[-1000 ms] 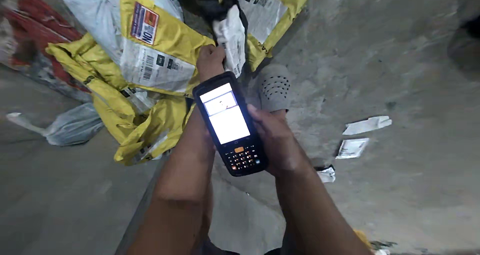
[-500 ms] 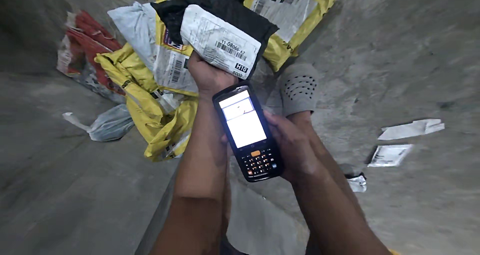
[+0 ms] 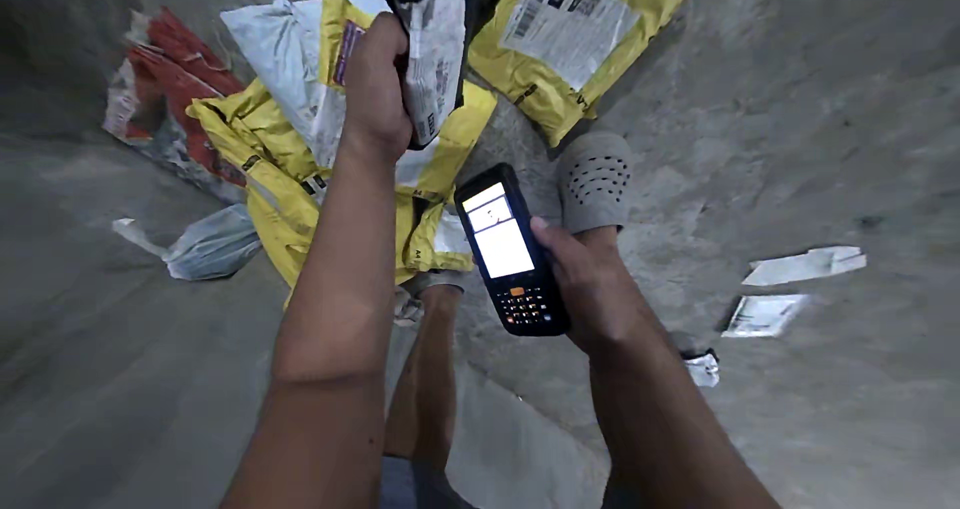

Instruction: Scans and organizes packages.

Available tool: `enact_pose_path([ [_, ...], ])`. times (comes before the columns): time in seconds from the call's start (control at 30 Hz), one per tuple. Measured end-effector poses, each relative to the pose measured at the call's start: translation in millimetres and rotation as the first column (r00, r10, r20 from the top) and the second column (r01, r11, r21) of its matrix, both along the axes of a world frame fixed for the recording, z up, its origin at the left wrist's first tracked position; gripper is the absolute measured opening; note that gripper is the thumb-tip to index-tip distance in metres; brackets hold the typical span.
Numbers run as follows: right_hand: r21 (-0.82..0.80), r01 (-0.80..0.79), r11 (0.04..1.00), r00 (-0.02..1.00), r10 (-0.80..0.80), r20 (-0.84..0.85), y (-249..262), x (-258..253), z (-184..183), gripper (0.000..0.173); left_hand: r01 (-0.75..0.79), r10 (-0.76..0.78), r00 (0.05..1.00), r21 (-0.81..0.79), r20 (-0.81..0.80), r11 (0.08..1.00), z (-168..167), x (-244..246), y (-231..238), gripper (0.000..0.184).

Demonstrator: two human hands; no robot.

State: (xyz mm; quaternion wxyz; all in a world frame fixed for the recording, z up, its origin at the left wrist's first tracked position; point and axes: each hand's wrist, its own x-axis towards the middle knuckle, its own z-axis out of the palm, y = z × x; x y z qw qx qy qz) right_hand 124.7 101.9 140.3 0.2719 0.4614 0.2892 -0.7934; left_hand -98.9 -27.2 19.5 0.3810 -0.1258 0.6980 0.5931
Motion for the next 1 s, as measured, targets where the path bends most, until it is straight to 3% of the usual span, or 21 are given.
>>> enact_pose_path([
  [0.13,0.056,-0.105,0.993,0.994,0.104,0.026,6.9,-4.1,1.3,0.038,0.115,-0.122,0.992,-0.127,-0.044,0.985,2.6,3.4,5.0,0.029],
  [0.23,0.063,-0.163,0.985,0.987,0.163,0.008,12.0,-1.8,-0.6,0.041,0.326,-0.403,0.900,-0.362,-0.164,0.874,5.2,-2.1,4.9,0.027],
  [0.33,0.053,-0.142,0.988,0.990,0.141,0.024,13.6,-2.6,-0.4,0.043,0.336,-0.465,0.851,-0.427,-0.244,0.839,3.7,-0.4,7.5,0.034],
  [0.43,0.028,-0.080,0.996,0.996,0.078,0.042,17.9,-5.8,2.6,0.046,0.441,-0.545,0.828,-0.445,-0.132,0.779,4.2,11.7,12.0,0.036],
  [0.5,0.077,-0.021,0.997,0.997,0.015,0.077,20.8,-9.7,4.1,0.044,0.654,-0.706,0.705,-0.448,0.069,0.609,6.5,22.6,12.3,0.032],
  [0.57,0.096,0.078,0.992,0.991,-0.088,0.103,20.7,-8.6,-2.0,0.045,0.867,-0.823,0.464,-0.357,0.328,0.347,3.2,32.5,13.1,0.037],
  [0.63,0.091,0.160,0.983,0.977,-0.171,0.124,20.1,-4.3,-9.9,0.051,0.927,-0.838,0.294,-0.349,0.460,0.134,-17.1,45.1,14.5,0.042],
  [0.67,0.089,0.187,0.978,0.971,-0.197,0.136,20.0,-3.1,-12.7,0.053,0.908,-0.832,0.298,-0.408,0.468,0.096,-27.9,50.2,18.1,0.043],
  [0.7,0.080,0.212,0.974,0.963,-0.222,0.153,19.5,-2.4,-14.5,0.054,0.867,-0.832,0.356,-0.482,0.424,0.126,-39.2,54.0,21.4,0.048],
  [0.8,0.048,0.288,0.957,0.939,-0.292,0.183,17.6,-2.1,-18.6,0.058,0.637,-0.744,0.646,-0.660,0.174,0.399,-79.3,50.3,41.6,0.076],
  [0.87,0.040,0.309,0.950,0.934,-0.311,0.173,17.1,-2.2,-19.3,0.059,0.547,-0.702,0.706,-0.698,0.089,0.462,-105.1,44.7,57.0,0.083],
  [0.93,0.039,0.330,0.943,0.927,-0.331,0.176,16.2,-4.2,-18.8,0.059,0.558,-0.675,0.725,-0.691,0.137,0.460,-117.5,39.3,72.6,0.073],
  [1.0,0.028,0.354,0.935,0.917,-0.353,0.188,15.4,-4.2,-17.8,0.060,0.541,-0.578,0.799,-0.622,0.169,0.566,-119.4,33.6,79.7,0.054],
])
